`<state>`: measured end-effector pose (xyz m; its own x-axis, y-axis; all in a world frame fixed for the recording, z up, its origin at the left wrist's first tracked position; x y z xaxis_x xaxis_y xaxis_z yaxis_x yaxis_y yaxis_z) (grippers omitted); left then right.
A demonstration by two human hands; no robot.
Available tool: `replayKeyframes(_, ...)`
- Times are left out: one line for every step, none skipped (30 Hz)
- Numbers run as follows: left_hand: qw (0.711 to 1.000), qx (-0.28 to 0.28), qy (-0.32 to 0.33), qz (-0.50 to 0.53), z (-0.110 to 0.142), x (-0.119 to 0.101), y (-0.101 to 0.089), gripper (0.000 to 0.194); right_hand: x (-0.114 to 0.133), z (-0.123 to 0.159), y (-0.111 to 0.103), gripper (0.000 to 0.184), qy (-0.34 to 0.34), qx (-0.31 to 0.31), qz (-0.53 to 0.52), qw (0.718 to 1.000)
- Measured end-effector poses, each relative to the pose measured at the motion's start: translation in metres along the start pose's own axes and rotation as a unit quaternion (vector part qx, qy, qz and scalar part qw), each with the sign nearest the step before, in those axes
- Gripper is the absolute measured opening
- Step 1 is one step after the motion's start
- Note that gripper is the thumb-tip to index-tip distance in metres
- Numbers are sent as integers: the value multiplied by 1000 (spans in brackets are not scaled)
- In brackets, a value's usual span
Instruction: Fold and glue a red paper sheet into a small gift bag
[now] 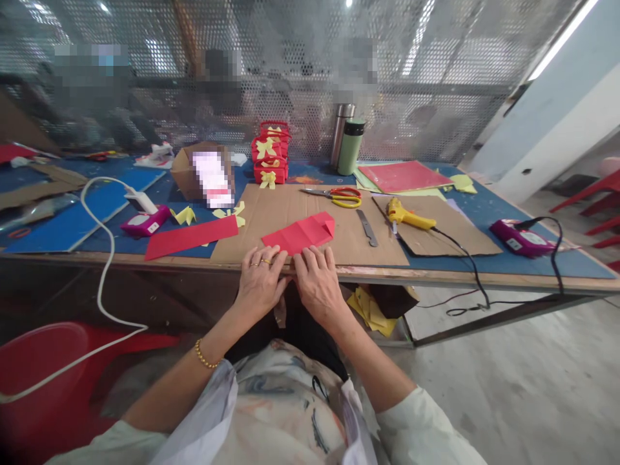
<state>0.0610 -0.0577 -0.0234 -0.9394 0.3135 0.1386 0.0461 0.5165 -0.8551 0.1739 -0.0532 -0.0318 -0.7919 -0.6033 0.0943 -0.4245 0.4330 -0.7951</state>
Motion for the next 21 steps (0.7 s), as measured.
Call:
replayKeyframes(1000,3,1,0,0,0,0,45,1,0,0,32,-1,-2,4,1000)
replayKeyframes(1000,6,4,1,-1,1,-1,45,1,0,0,32,-3,-4,10,1000)
replayKeyframes(1000,9,8,3,-1,1,-2,45,2,0,0,31,-7,-6,17,1000)
replayKeyframes(1000,12,12,7,-2,2,-4,44,2,0,0,31,-10,-8,22,1000)
replayKeyframes(1000,13,15,16,-3,3,-5,42,3,1,0,31,-13,-9,26,1000)
replayKeyframes(999,15,15,27,-5,5,-8,39,3,1,0,31,-15,-11,28,999)
replayKeyframes(999,19,11,42,-7,7,-10,35,4,1,0,31,-17,-12,26,999)
replayKeyframes(998,23,2,55,-10,9,-12,30,4,1,0,31,-16,-14,23,1000)
replayKeyframes(997,29,-12,65,-14,12,-14,27,4,1,0,31,-14,-15,18,1000)
replayKeyframes(997,35,-29,68,-18,15,-15,26,3,1,0,32,-11,-16,14,1000)
replayKeyframes(996,45,-46,64,-24,18,-16,26,3,1,0,32,-9,-16,9,1000)
replayKeyframes(995,59,-59,58,-30,20,-15,26,3,1,0,32,-5,-15,6,1000)
replayKeyframes(993,78,-67,52,-36,21,-13,25,3,1,0,32,-2,-13,3,1000)
replayKeyframes(991,102,-69,52,-43,21,-9,22,2,1,1,33,-1,-9,1,1000)
replayKeyframes(987,132,-68,60,-48,21,-5,18,2,1,1,34,1,-6,-1,1000)
replayKeyframes(982,157,-72,74,-53,22,0,15,1,0,2,35,3,-3,-4,1000)
replayKeyframes(977,178,-76,89,-58,22,4,13,1,0,3,36,6,-1,-5,1000)
replayKeyframes(972,195,-80,103,-61,23,7,12,0,0,3,37,9,0,-7,1000)
replayKeyframes(968,207,-84,114,-64,24,8,11,0,0,3,38,12,1,-8,1000)
replayKeyframes(965,216,-87,121,-66,25,10,11,-1,0,3,38,15,2,-9,1000)
replayKeyframes(962,226,-90,126,-68,27,10,12,-1,0,3,39,19,4,-11,1000)
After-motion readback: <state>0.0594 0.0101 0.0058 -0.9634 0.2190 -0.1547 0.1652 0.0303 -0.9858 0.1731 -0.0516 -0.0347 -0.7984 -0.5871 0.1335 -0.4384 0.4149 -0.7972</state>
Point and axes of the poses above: each hand's wrist, its own z-axis away from the middle knuckle, its own y-axis out of the palm, x = y × z, the point moved 7 cm from there along -z, towards the middle knuckle, and after that the axes turned 7 degrees about -z, right-handed, at the moved point
